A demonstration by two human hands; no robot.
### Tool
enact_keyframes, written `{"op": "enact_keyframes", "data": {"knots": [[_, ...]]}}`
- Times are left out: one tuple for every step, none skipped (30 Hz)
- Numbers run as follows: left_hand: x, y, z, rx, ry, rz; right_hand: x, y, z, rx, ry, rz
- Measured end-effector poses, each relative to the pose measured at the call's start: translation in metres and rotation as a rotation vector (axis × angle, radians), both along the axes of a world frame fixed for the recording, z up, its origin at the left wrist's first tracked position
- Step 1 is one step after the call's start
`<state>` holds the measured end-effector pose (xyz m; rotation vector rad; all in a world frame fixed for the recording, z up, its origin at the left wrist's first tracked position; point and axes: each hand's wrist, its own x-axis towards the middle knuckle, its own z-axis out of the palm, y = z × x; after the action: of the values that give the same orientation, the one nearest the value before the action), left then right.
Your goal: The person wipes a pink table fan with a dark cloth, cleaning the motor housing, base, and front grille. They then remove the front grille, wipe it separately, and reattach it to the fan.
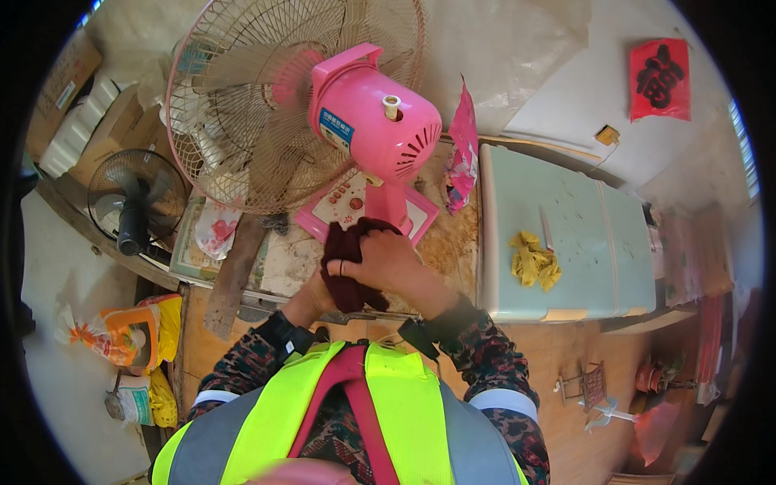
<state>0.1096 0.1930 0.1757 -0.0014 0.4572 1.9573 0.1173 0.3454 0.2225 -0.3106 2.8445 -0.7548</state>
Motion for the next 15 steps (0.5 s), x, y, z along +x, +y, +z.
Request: {"op": "enact_keyframes", "data": {"knots": [[0.007,0.002,0.009,-0.03,0.164,0.024,0.006,0.002,0.003,0.122,0.09,0.013],[0.014,0.006,0.02,-0.117,0.344,0.065,0.011,0.003,0.009,0.267,0.102,0.062],[0.015,0.007,0.031,-0.118,0.185,0.047,0.016,0.006,0.017,0.24,0.094,0.008],[0.016,0.007,0.042,-0.04,-0.093,0.033,0.023,0.011,0.026,0.229,0.007,-0.011],[0.013,0.003,0.053,-0.231,0.6,0.053,0.03,0.016,0.036,0.183,-0.013,-0.004],[0.008,-0.003,0.061,-0.48,1.274,0.084,0.037,0.022,0.045,0.012,-0.024,-0.071],[-0.001,-0.008,0.068,-0.694,1.977,0.205,0.044,0.029,0.054,-0.195,0.045,-0.117],[-0.013,-0.01,0.072,-0.515,1.821,0.214,0.049,0.034,0.06,-0.387,0.13,-0.19],[-0.019,-0.015,0.074,-0.66,1.855,0.27,0.051,0.037,0.063,-0.454,0.503,-0.186],[-0.025,-0.023,0.074,-0.786,1.906,0.398,0.052,0.04,0.064,-0.486,0.916,-0.15],[-0.029,-0.035,0.075,-0.918,1.949,0.553,0.051,0.043,0.065,-0.46,0.963,-0.255],[-0.032,-0.049,0.078,-1.062,1.984,0.711,0.047,0.045,0.065,-0.437,1.052,-0.314],[-0.035,-0.062,0.084,-1.068,1.879,0.845,0.041,0.048,0.066,-0.431,1.152,-0.377],[-0.035,-0.074,0.094,-0.928,1.695,0.983,0.032,0.051,0.068,-0.428,1.173,-0.356],[-0.034,-0.083,0.107,-0.74,1.539,1.097,0.021,0.054,0.071,-0.438,1.201,-0.343]]}}
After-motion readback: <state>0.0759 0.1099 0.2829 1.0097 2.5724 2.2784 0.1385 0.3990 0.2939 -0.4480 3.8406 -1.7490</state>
